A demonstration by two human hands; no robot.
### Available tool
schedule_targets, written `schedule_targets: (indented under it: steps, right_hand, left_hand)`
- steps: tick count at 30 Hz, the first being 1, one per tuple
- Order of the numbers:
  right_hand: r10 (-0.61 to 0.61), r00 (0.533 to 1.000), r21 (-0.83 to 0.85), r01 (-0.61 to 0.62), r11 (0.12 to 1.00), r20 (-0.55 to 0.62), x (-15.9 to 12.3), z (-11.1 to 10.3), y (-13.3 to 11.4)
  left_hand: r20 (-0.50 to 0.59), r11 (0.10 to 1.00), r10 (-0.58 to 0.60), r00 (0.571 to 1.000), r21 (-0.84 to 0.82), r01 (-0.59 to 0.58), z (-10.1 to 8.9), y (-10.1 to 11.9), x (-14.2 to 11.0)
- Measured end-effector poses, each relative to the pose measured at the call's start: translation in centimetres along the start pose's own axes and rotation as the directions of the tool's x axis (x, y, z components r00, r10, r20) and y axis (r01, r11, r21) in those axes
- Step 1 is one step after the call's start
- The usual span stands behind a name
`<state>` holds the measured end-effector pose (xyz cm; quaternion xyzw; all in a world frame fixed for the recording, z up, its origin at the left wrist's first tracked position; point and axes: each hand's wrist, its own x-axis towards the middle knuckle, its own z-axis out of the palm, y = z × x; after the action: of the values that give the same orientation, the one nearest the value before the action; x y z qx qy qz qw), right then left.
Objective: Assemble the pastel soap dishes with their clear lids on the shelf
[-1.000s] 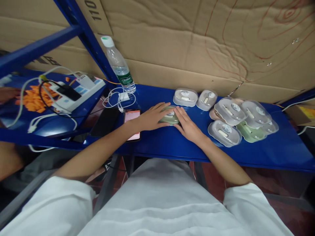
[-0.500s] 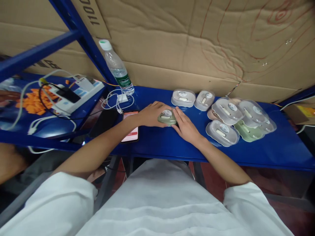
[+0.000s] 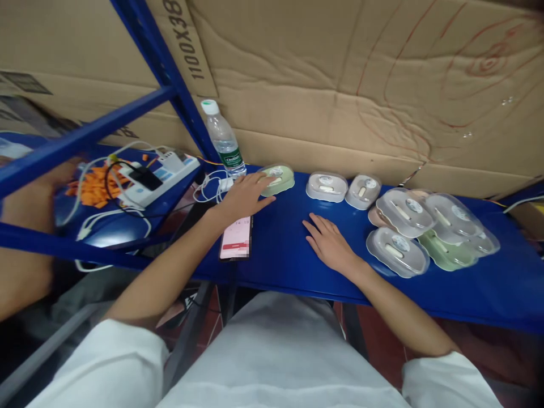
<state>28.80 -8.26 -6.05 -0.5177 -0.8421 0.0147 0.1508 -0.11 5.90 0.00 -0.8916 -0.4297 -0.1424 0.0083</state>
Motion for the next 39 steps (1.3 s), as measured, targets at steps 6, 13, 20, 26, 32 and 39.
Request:
schedule_targets:
  steps: [6,13,20,26,32,39]
  right_hand:
    - [-0.017,0.998,-0.066,0.022,0.998,0.065,0.1,0.1,-0.1]
    - [0.122,0.946,-0.043,-0.142,0.989,-0.301,-4.8,-8.1,0.5]
    - [0.363,0.74,-0.207,-0.554,0.806,-0.567,-15.3,-8.3,2.0]
    - [0.401,0.774,-0.158,-0.531,0.833,-0.489,-16.4,-3.4,1.8]
    - [0.313,0.858,-0.143,-0.399,0.906,-0.407,-13.0,-2.9,1.0]
    - [0.105,0.992,-0.104,-0.111,0.988,-0.066,-3.9,-6.0,1.8]
  left_hand:
    - [-0.064,0.957,-0.273,0.96,-0.116,0.265,-1.5,-0.9,-7.2]
    - [-0.285,0.978,-0.181,0.941,-0.155,0.141,-4.2,-0.6,-6.0]
    - [-0.373,0.979,-0.189,0.908,-0.149,0.142,-5.0,0.2,-2.4]
    - [-0.358,0.95,-0.301,0.884,-0.198,0.244,-2.4,-0.5,-0.9]
    - [-0.181,0.874,-0.394,0.901,-0.378,0.306,-0.7,-2.0,-1.3]
    - [-0.179,0.895,-0.341,0.923,-0.363,0.26,0.0,-2.5,-1.1]
